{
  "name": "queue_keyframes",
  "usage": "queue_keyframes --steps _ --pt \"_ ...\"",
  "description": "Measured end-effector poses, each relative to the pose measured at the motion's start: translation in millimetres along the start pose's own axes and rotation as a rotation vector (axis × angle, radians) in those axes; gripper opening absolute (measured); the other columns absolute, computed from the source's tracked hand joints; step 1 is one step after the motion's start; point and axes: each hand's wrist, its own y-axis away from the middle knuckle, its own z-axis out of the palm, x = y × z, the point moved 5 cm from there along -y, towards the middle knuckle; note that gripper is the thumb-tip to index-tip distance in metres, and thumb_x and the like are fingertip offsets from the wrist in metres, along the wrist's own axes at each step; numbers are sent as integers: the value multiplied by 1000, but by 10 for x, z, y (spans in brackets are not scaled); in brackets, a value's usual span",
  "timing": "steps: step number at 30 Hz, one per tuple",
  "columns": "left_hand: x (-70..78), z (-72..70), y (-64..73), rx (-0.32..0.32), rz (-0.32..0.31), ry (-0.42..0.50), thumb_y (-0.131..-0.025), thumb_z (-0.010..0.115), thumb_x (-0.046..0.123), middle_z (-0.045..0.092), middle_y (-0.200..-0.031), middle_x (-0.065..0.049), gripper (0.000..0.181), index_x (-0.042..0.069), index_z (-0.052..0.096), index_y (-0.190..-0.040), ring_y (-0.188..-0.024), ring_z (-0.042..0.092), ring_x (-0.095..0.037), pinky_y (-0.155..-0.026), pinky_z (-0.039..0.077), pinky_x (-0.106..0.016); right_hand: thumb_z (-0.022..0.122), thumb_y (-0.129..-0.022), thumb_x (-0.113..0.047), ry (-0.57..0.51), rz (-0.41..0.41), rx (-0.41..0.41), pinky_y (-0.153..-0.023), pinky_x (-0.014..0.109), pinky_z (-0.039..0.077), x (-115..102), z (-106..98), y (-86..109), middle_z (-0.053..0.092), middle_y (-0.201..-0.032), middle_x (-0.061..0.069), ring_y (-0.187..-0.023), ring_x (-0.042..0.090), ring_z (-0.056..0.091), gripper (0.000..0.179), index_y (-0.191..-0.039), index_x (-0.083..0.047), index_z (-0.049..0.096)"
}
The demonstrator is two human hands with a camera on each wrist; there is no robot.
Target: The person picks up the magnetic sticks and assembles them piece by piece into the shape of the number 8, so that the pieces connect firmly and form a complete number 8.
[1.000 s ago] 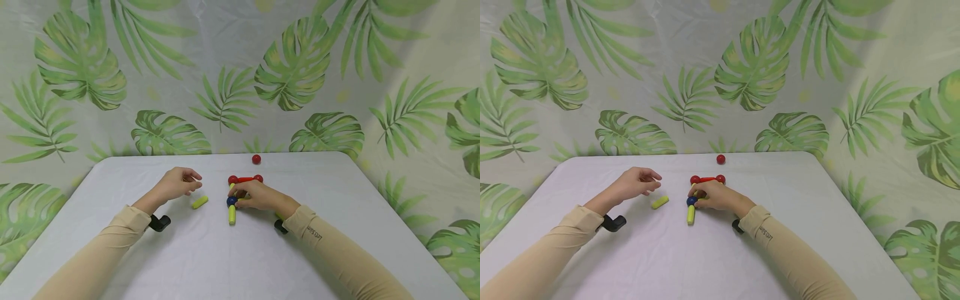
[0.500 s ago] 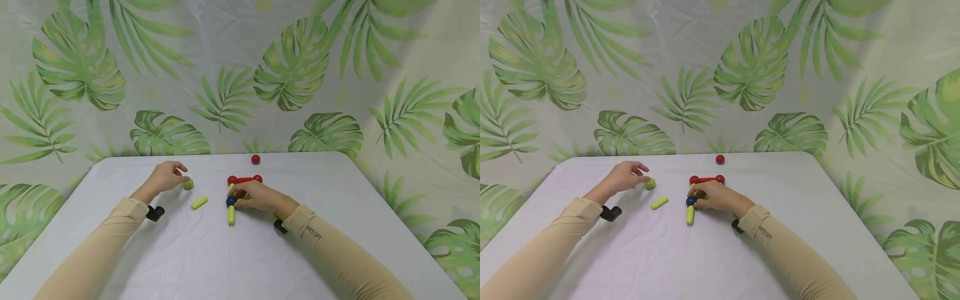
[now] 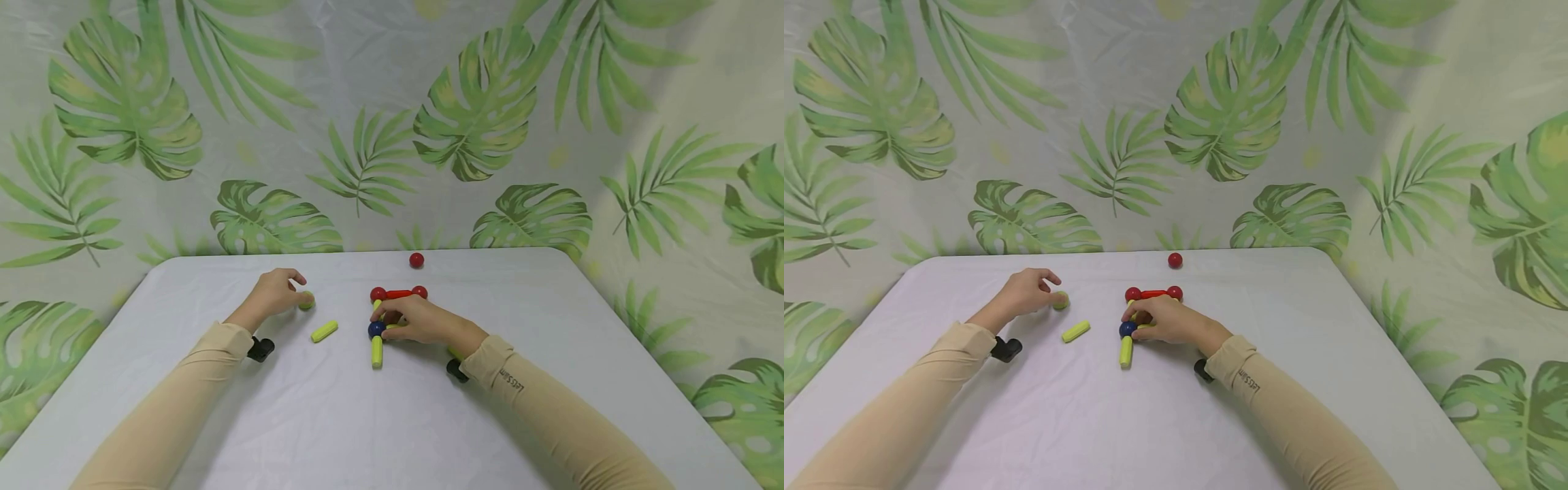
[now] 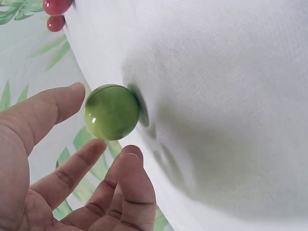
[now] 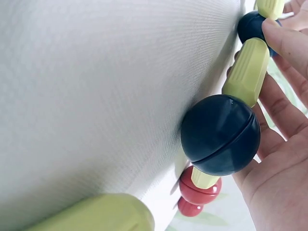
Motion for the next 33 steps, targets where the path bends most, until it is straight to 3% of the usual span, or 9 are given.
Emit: queue_keyframes --steps 21,33 --pt "-50 80 -38 8 -30 27 -94 80 31 71 -108 -16 35 4 73 -115 -91 62 -25 -74 49 -32 80 -99 -21 -17 4 -3 -100 35 58 11 4 5 76 -115 -1 -107 12 68 33 -131 -19 72" --pt "27 30 130 50 -14 69 -93 83 32 78 -107 -14 32 6 78 -112 -94 68 -27 -76 52 -33 81 -98 -20 -15 16 2 -100 35 59 -9 -3 20 77 -115 0 -107 12 68 33 -130 -19 72"
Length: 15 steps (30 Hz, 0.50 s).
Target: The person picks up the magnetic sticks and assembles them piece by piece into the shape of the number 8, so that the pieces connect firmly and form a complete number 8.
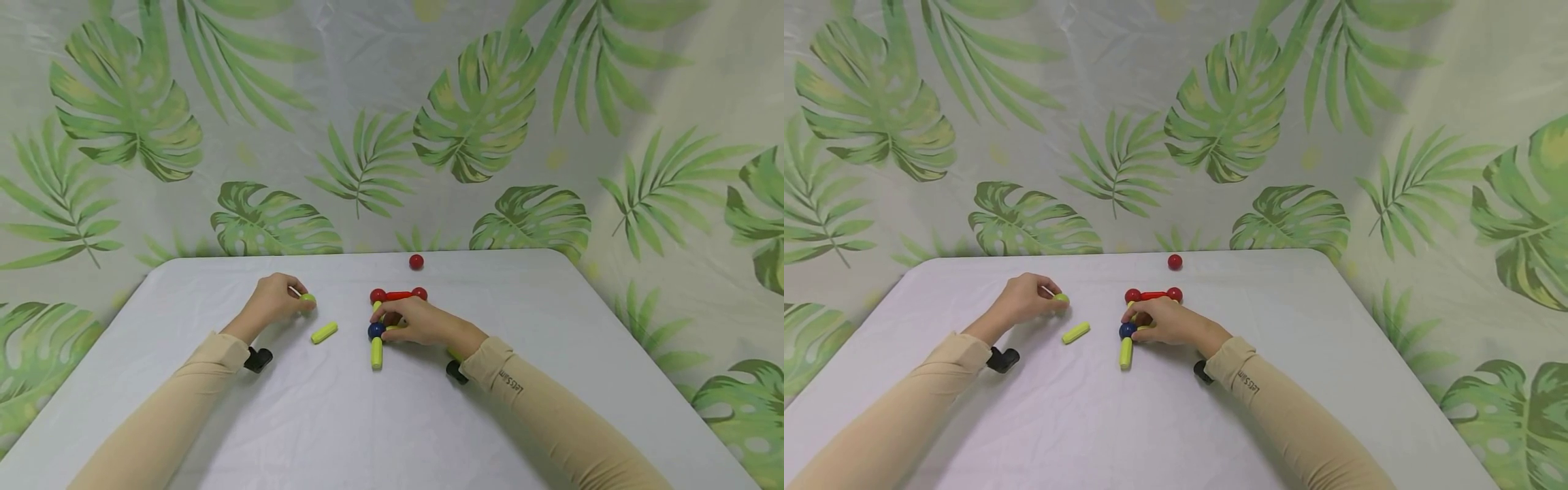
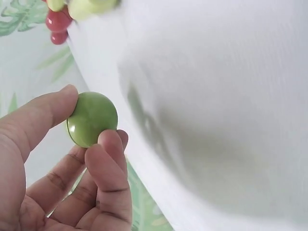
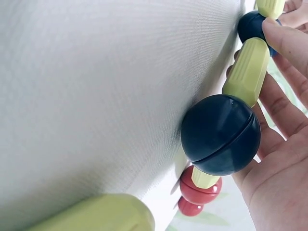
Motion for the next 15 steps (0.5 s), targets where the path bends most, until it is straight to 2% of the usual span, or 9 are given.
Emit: queue_keyframes --steps 8,15 --pt "143 19 172 3 59 49 -91 86 36 82 -106 -11 34 10 80 -111 -98 74 -28 -80 57 -38 81 -98 -21 4 1 7 -99 34 59 3 2 5 76 -115 -1 -107 12 68 33 -130 -19 73" --pt "239 89 370 -49 48 127 -90 88 37 82 -105 -5 30 16 80 -110 -101 73 -24 -83 56 -39 80 -98 -21 5 4 4 -101 37 59 -7 -3 -4 76 -115 0 -107 14 68 33 -130 -19 73"
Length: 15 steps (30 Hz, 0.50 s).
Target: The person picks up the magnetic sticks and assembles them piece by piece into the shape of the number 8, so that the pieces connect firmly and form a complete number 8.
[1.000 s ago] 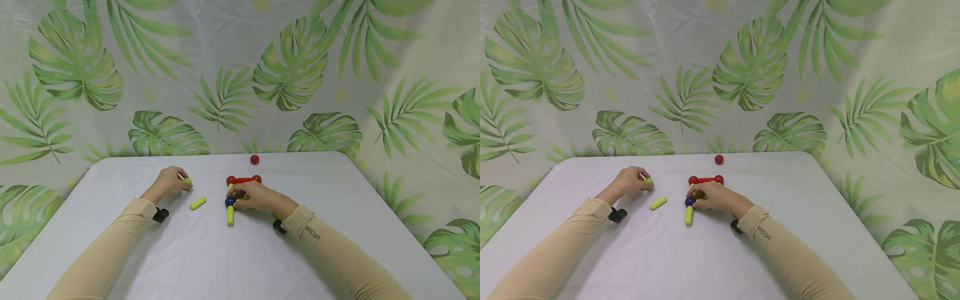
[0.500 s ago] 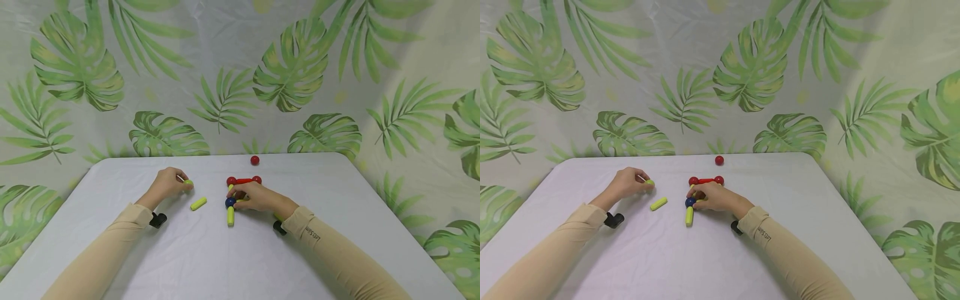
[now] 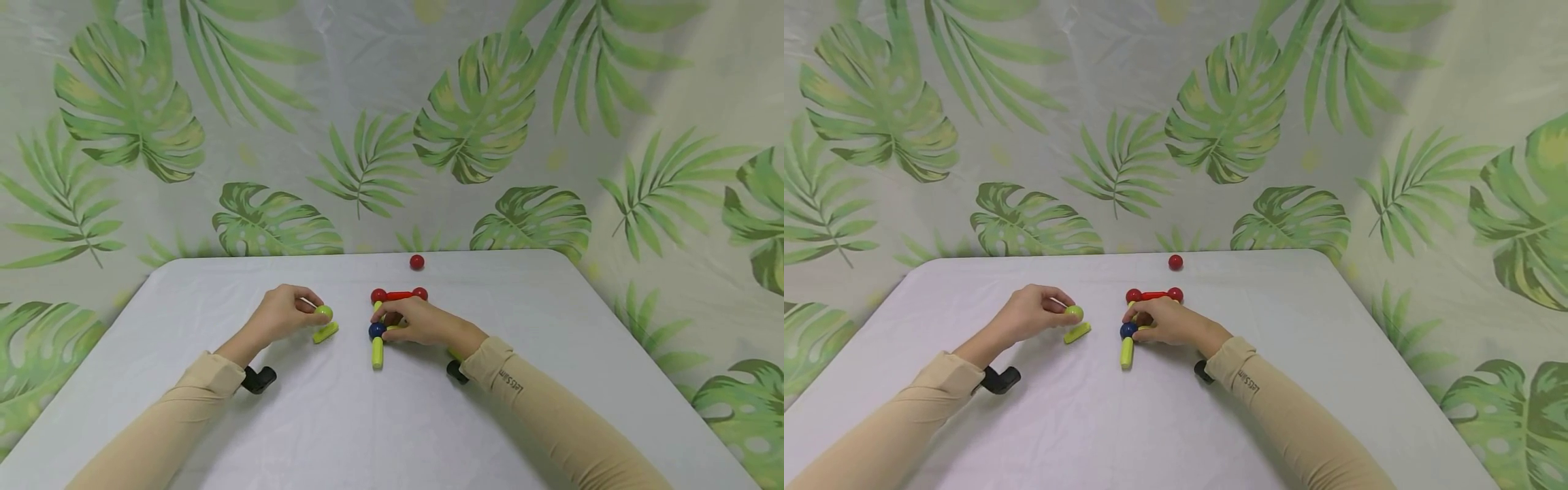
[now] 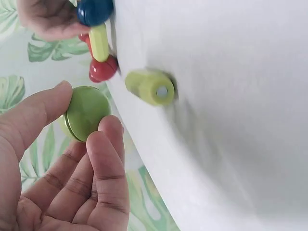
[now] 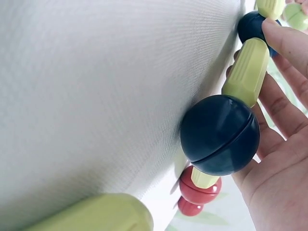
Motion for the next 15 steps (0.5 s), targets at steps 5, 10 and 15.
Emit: queue_keyframes --steps 5,10,15 --pt "47 105 100 -20 30 58 -88 90 34 83 -98 0 28 17 81 -108 -97 72 -19 -79 53 -33 81 -98 -21 -2 3 -2 -101 36 59 8 3 -12 76 -114 -2 -106 12 68 33 -130 -20 73" --pt "118 245 207 -52 74 131 -85 92 30 82 -92 2 28 15 81 -106 -87 71 -14 -75 52 -31 81 -98 -22 -11 8 -5 -102 37 58 27 11 -17 76 -114 -2 -106 12 68 33 -130 -20 73" --pt "209 390 334 -83 134 180 -83 94 26 77 -90 2 24 15 81 -100 -80 69 -13 -75 54 -31 81 -98 -22 -17 -5 -5 -103 37 58 31 10 -14 77 -115 -1 -106 12 68 33 -130 -19 73"
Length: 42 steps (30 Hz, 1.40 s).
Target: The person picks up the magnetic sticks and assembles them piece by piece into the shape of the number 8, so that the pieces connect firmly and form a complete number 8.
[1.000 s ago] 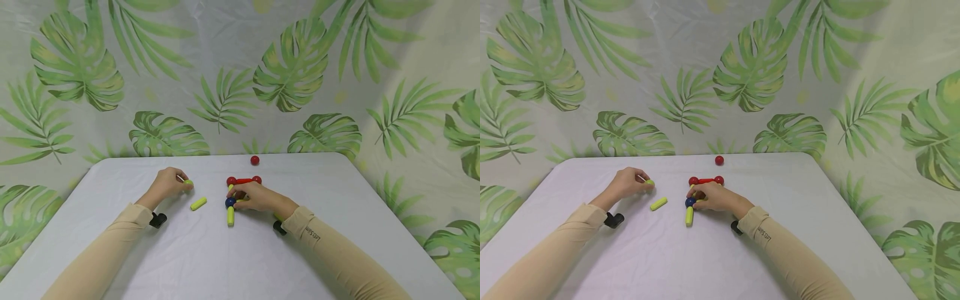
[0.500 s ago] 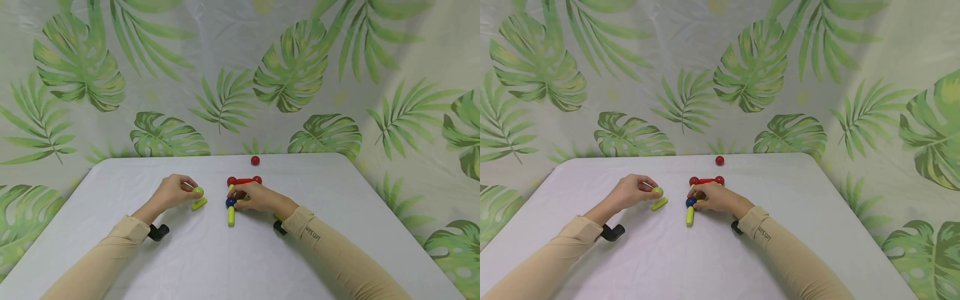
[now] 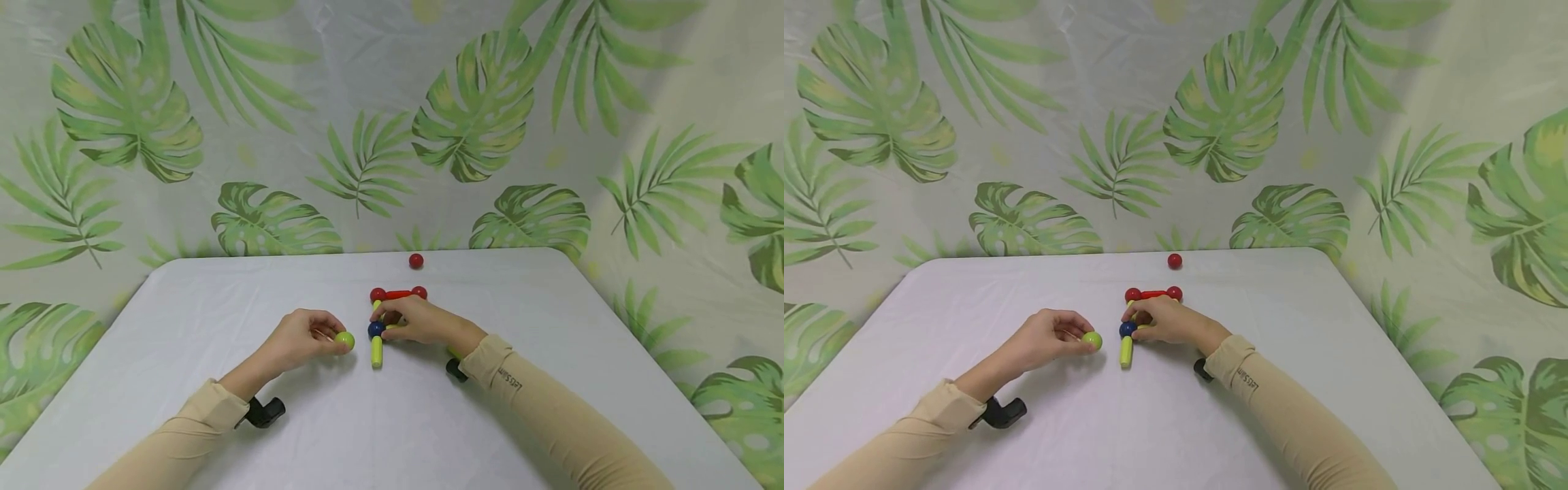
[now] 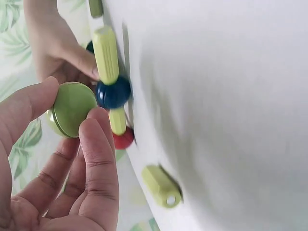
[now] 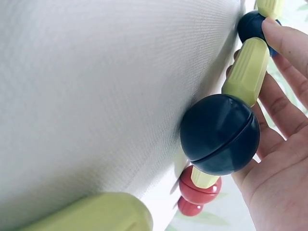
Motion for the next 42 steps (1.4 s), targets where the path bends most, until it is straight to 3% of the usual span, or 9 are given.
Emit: queue_keyframes --steps 10,16,29,42 --pt "69 359 171 -99 -2 101 -83 92 21 72 -88 1 22 12 80 -98 -71 71 -10 -65 53 -24 81 -98 -21 18 -13 4 -102 35 58 -8 -16 2 76 -114 -1 -105 11 68 33 -130 -18 72" --pt "86 499 212 -104 0 122 -82 92 17 74 -85 1 21 8 80 -96 -71 68 -9 -60 53 -22 81 -98 -22 20 3 6 -100 34 58 -6 -11 3 76 -114 -1 -104 11 68 33 -130 -19 73" --pt "102 588 179 -75 -26 77 -80 95 22 73 -81 2 24 9 80 -93 -75 65 -12 -62 50 -24 81 -98 -21 22 5 14 -100 32 59 7 -4 5 77 -114 -1 -105 11 69 33 -130 -20 73" --pt "130 631 150 -77 -30 101 -81 95 19 71 -81 0 25 6 76 -93 -73 63 -12 -60 50 -24 81 -98 -21 18 -12 13 -99 33 58 -3 1 1 76 -114 -1 -104 11 69 32 -129 -19 73"
